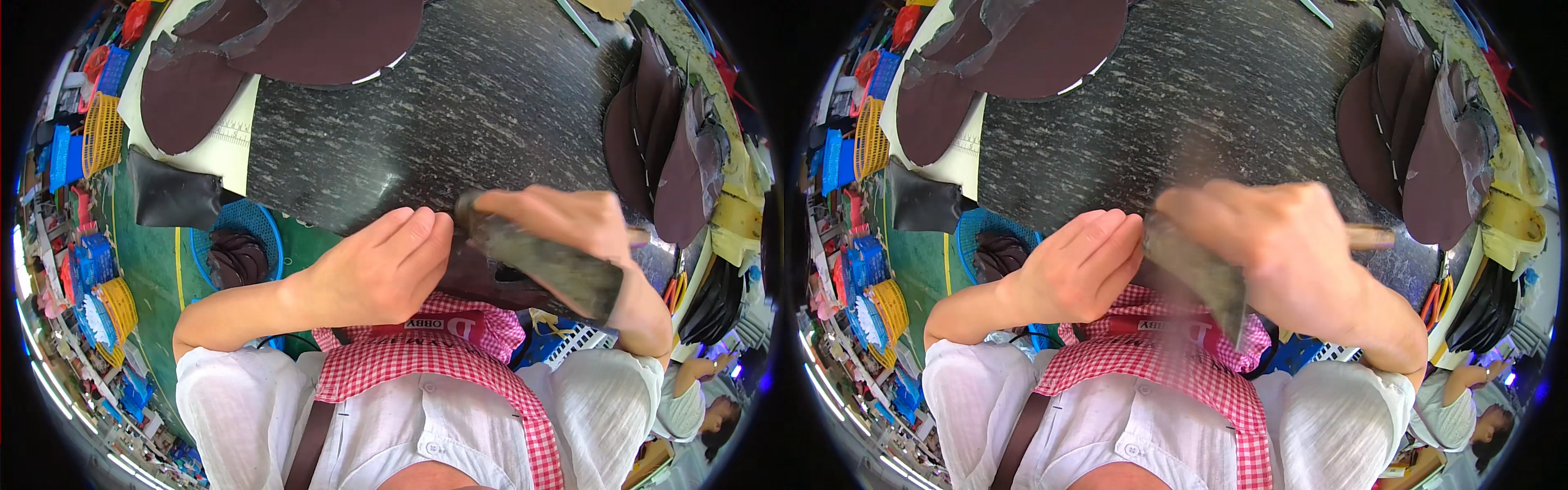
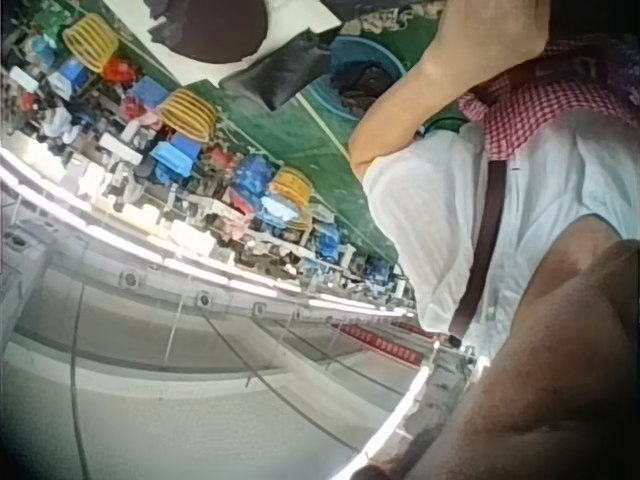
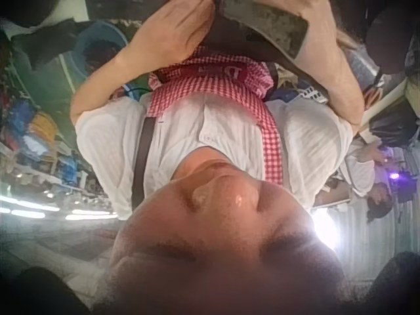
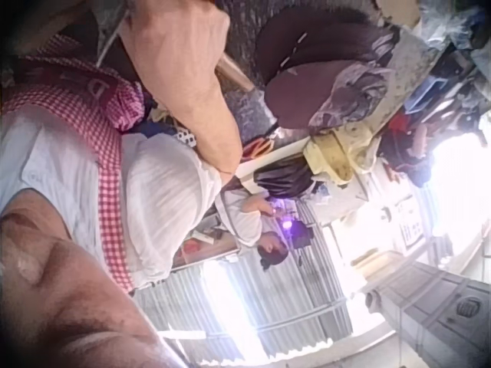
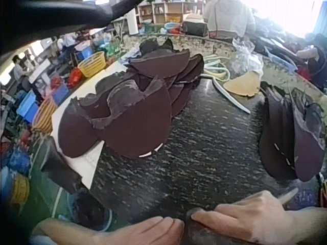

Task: The person picks up cut leather pieces one at a time, folds their edges, and hammers them flat with a metal hammer before stacking them on the table.

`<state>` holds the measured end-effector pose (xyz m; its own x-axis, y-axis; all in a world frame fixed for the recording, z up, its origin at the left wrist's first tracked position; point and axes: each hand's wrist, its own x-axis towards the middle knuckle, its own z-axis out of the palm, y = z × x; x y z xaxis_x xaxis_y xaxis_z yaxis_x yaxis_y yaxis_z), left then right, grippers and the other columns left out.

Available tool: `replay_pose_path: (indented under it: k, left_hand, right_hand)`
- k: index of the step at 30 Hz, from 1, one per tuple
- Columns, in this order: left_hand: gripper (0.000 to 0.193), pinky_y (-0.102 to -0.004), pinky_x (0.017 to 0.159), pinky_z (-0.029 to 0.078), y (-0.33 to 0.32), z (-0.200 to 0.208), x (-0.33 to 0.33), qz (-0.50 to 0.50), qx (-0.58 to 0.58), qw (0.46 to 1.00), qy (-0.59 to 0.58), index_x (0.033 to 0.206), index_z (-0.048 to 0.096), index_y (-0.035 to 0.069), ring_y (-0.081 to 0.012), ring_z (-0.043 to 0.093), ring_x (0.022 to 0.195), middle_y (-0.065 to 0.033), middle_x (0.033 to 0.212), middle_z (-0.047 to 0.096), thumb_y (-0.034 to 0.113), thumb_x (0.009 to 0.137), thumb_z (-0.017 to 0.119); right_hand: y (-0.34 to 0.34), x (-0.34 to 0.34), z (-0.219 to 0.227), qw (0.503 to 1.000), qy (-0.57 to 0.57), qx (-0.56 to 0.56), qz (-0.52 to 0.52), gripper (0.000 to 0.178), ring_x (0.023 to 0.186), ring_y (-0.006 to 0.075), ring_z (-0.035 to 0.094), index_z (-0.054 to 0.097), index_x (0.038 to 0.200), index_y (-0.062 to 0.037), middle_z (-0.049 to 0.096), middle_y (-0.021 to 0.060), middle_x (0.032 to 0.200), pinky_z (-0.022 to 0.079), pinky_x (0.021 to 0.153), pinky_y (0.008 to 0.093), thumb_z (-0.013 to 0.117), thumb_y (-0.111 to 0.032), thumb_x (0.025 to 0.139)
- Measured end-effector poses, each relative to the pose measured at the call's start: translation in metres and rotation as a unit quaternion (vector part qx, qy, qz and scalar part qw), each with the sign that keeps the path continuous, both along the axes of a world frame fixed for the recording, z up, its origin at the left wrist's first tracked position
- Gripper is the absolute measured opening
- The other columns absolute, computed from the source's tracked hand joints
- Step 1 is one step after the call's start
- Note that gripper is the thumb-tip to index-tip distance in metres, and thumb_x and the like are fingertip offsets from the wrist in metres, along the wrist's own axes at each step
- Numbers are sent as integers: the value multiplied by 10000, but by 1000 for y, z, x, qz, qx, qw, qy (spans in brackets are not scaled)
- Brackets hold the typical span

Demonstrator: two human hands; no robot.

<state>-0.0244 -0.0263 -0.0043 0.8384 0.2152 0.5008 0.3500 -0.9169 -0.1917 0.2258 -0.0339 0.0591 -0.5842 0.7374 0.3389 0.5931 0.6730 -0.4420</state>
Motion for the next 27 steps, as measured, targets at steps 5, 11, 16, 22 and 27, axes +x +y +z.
replay_pose_path:
  k: [5,11,16,22,27]
  left_hand:
    - [376,-420,844,425,19,6,-20,35,-185,972,-137,1004,743,104,-250,616,898,-19,1034,668,116,647,863]
    - [336,-420,819,463,0,0,-14,29,-20,997,-62,987,724,71,-255,618,895,-46,1052,669,118,667,815]
    - [250,-419,831,510,23,9,-9,-21,-135,987,-80,936,666,33,-262,615,885,-98,984,616,113,704,713]
    - [269,-428,937,520,78,38,49,-213,24,975,60,916,664,44,-255,626,888,-78,942,627,172,680,659]
    - [249,-416,921,454,89,29,30,-132,-185,971,-71,981,709,87,-224,629,912,-19,992,653,123,754,805]
  right_hand:
    - [-2,-5,-13,1000,18,-4,22,337,663,276,701,680,1121,-62,686,87,817,537,547,368,749,-238,842]
    - [3,-12,-1,997,-47,-14,55,349,684,246,700,670,1116,-64,665,56,806,528,539,369,728,-222,809]
    - [-2,16,-4,993,99,22,-51,324,810,231,757,731,1090,-45,760,112,939,573,714,314,843,-50,786]
    - [-22,34,4,988,63,-59,-126,294,804,234,757,737,1052,-39,764,103,935,584,716,321,857,-81,787]
    - [-18,42,-8,990,3,-84,-112,255,787,267,755,729,1039,-39,761,121,927,583,701,329,838,-97,816]
